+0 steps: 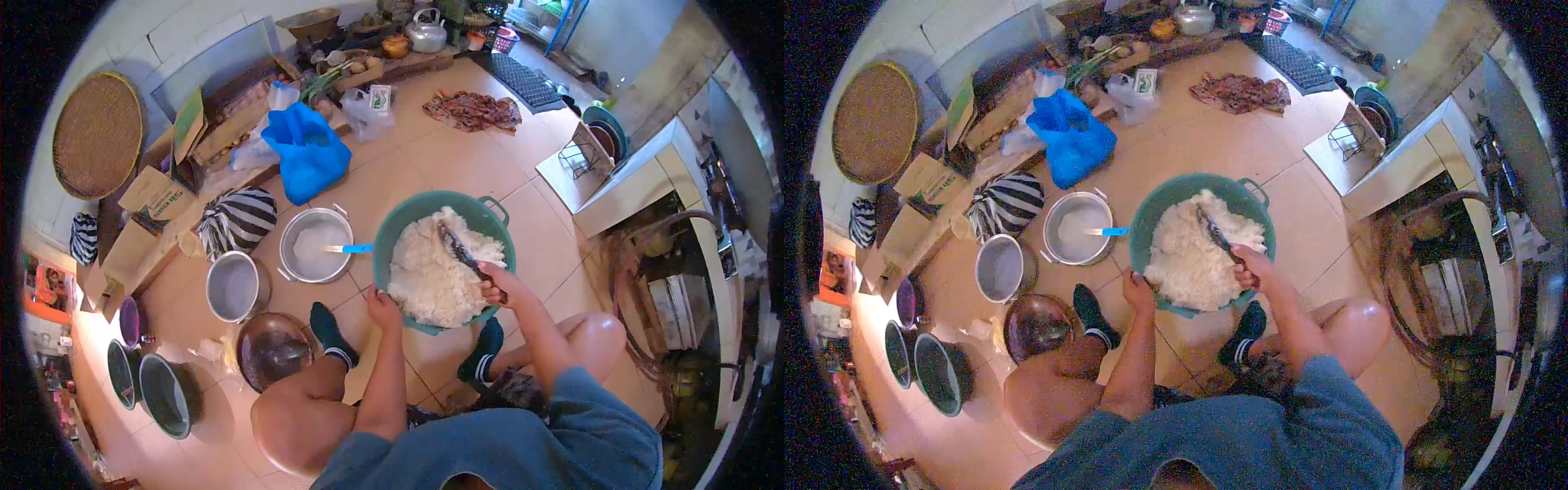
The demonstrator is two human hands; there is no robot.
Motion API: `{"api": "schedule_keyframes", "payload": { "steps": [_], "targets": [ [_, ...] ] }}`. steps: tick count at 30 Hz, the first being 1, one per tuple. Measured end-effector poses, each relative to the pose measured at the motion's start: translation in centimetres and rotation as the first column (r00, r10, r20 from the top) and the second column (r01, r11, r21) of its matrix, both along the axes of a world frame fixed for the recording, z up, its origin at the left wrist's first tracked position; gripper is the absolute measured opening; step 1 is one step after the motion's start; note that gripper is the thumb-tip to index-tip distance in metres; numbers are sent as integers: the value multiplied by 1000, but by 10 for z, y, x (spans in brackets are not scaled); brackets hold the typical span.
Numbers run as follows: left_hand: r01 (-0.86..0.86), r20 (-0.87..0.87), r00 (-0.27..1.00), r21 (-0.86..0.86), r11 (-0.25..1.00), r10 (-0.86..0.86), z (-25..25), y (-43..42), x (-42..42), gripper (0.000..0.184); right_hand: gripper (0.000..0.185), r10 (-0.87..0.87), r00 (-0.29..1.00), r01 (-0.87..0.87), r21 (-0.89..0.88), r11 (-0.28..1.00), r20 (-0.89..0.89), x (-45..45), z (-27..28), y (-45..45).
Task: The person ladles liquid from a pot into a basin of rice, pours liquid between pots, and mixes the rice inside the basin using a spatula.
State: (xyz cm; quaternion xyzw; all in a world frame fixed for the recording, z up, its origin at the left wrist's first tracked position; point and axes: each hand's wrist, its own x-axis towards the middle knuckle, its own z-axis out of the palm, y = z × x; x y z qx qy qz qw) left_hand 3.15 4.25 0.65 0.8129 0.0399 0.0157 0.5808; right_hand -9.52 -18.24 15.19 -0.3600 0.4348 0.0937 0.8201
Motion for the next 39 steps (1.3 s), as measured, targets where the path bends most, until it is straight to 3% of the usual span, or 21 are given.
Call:
{"api": "schedule_keyframes", "payload": {
  "steps": [3, 5, 6, 9, 10, 11, 14, 17, 19, 23, 26, 29, 30, 32, 33, 36, 39],
  "targets": [
    [-4, 36, 999, -40, 999, 6, 11, -1, 0, 29, 25, 110, 993, -116, -299, 947, -35, -8, 29, -17],
    [10, 67, 998, -34, 999, -8, 15, 1, -2, 30, 31, 205, 969, -246, -535, 808, -137, -5, 17, -33],
    [6, 97, 995, -28, 1000, -4, 13, 1, -1, 31, 33, 385, 917, -221, -935, 279, -102, -2, -50, -47],
    [0, 66, 998, -37, 999, 2, 20, -1, -2, 32, 36, 273, 913, -368, -901, 229, -304, 47, -86, 5],
    [-4, 33, 999, -42, 999, 5, 23, 0, -2, 32, 37, 357, 855, -456, -872, 177, -375, 53, -96, 17],
    [-17, 38, 999, -25, 1000, 18, 20, 0, 0, 32, 36, 446, 828, -420, -903, 91, -340, 52, -98, 33],
    [-8, 23, 1000, 9, 1000, 8, 18, -2, -2, 33, 35, 654, 576, -703, -706, 89, -491, 34, -50, 59],
    [31, -5, 999, -10, 999, -31, 26, 3, 3, 34, 37, 723, 494, -650, -757, -61, -483, -2, -49, 47],
    [4, -1, 1000, -92, 996, -4, 15, 0, 1, 34, 40, 704, 552, -769, -599, 223, -447, 0, 27, 36],
    [-23, 7, 1000, -146, 989, 24, 3, 0, 0, 32, 33, 411, 824, -567, -557, 607, -391, -9, 47, -12],
    [-13, 11, 1000, -85, 996, 14, 19, -1, -2, 32, 35, 341, 867, -498, -626, 600, -363, 7, -10, -18],
    [-25, 30, 999, -81, 996, 27, 19, -2, -1, 31, 35, 407, 907, -284, -871, 402, -108, 17, -100, 20],
    [-18, 35, 999, -91, 996, 21, 15, 0, -2, 31, 35, 446, 891, -292, -861, 416, -87, 16, -103, 38],
    [-9, 32, 999, -105, 994, 13, 17, -5, -2, 31, 36, 590, 748, -644, -547, 534, -305, 28, -21, 81],
    [-7, 23, 1000, -99, 995, 9, 24, -4, -1, 31, 37, 658, 691, -681, -575, 453, -300, 25, 5, 85],
    [19, 4, 1000, -83, 996, -19, 30, 1, 0, 31, 39, 699, 668, -732, -395, 555, -254, 19, 19, 45],
    [-3, -25, 1000, -135, 991, 0, 41, 1, -2, 33, 35, 484, 834, -547, -503, 669, -264, 21, 23, 3]
  ]
}}
